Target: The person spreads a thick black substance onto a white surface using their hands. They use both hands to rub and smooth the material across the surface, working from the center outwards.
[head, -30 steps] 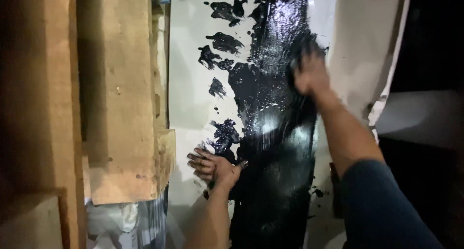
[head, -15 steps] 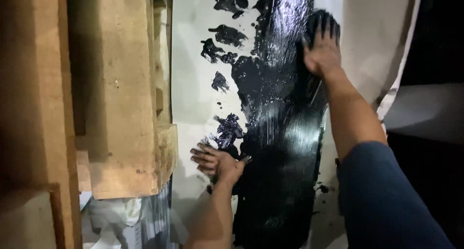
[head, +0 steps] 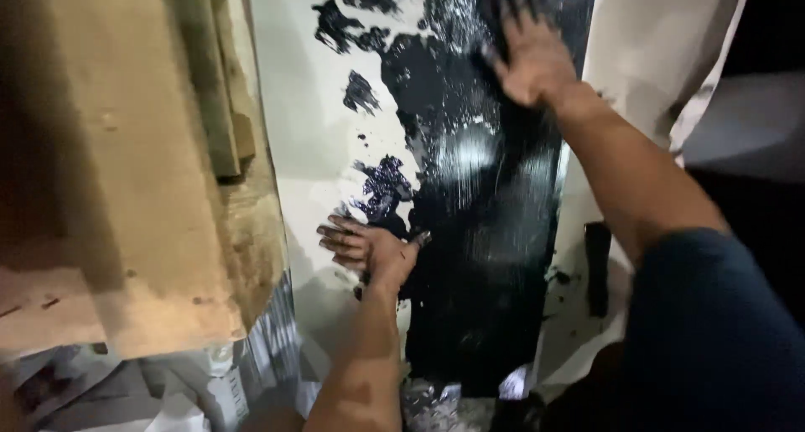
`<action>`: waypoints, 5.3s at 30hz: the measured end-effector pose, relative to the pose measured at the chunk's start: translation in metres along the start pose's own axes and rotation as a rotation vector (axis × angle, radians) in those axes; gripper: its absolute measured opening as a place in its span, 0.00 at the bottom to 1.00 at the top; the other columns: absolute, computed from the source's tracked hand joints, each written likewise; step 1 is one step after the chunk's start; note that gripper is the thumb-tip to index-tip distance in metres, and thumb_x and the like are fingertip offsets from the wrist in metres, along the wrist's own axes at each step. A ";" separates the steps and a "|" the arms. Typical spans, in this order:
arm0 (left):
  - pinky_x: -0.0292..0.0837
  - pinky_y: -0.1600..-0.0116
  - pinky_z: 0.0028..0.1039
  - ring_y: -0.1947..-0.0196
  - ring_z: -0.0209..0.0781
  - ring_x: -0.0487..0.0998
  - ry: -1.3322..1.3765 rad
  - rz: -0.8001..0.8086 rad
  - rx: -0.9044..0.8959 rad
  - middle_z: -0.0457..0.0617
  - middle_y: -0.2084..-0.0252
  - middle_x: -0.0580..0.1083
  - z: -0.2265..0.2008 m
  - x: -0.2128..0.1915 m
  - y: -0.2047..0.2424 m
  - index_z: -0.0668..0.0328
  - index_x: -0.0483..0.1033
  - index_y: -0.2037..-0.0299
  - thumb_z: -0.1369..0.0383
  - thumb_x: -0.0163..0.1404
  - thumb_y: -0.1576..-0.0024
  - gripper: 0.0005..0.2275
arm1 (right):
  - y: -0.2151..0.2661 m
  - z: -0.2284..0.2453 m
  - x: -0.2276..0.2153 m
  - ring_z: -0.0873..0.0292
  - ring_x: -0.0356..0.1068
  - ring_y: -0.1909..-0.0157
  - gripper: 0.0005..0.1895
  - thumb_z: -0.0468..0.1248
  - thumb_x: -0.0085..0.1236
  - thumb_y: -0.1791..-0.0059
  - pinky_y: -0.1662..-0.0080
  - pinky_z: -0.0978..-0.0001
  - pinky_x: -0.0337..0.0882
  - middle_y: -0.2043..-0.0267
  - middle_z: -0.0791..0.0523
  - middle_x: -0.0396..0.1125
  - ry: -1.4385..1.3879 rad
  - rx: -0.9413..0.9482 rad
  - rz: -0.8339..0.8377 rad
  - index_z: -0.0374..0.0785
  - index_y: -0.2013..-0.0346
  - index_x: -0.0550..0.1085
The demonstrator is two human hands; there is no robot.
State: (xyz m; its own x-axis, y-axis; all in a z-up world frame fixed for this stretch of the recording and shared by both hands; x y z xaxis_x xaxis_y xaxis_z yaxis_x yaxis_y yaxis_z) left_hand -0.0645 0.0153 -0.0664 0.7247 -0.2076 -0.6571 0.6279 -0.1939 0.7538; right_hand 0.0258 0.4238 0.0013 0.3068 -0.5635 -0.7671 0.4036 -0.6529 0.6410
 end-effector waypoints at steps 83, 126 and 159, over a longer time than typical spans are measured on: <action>0.27 0.29 0.73 0.27 0.94 0.20 -0.104 0.254 0.017 0.95 0.30 0.14 -0.005 0.000 0.013 0.90 0.11 0.31 0.37 0.65 0.46 0.72 | -0.077 0.028 -0.040 0.36 0.34 0.18 0.42 0.57 0.30 0.43 0.24 0.36 0.33 0.18 0.40 0.38 -0.042 -0.093 -0.088 0.35 0.21 0.42; 0.20 0.28 0.72 0.28 0.94 0.14 -0.116 0.416 -0.064 0.96 0.31 0.12 -0.011 -0.009 0.020 0.90 0.07 0.32 0.41 0.63 0.42 0.70 | -0.056 0.026 -0.051 0.38 0.36 0.18 0.42 0.61 0.26 0.44 0.35 0.39 0.68 0.14 0.57 0.25 0.054 -0.075 -0.023 0.50 0.18 0.36; 0.44 0.28 0.67 0.25 0.90 0.34 -0.242 0.003 0.027 0.96 0.28 0.26 -0.004 -0.009 0.001 0.91 0.19 0.28 0.27 0.69 0.60 0.80 | -0.119 -0.062 -0.060 0.32 0.38 0.19 0.45 0.64 0.28 0.40 0.24 0.41 0.47 0.16 0.44 0.31 -0.038 -0.031 -0.247 0.39 0.19 0.36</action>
State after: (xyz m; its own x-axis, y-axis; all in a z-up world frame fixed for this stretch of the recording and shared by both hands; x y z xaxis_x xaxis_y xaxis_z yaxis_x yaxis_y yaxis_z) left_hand -0.0696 0.0213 -0.0597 0.6355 -0.4316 -0.6403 0.6153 -0.2180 0.7576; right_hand 0.0127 0.5661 -0.0304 0.1634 -0.4076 -0.8984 0.4888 -0.7576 0.4326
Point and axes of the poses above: each hand's wrist, its own y-axis away from the middle knuckle, its own x-axis out of the palm, z = x × y, the point moved 9 cm from there along -y, towards the middle knuckle
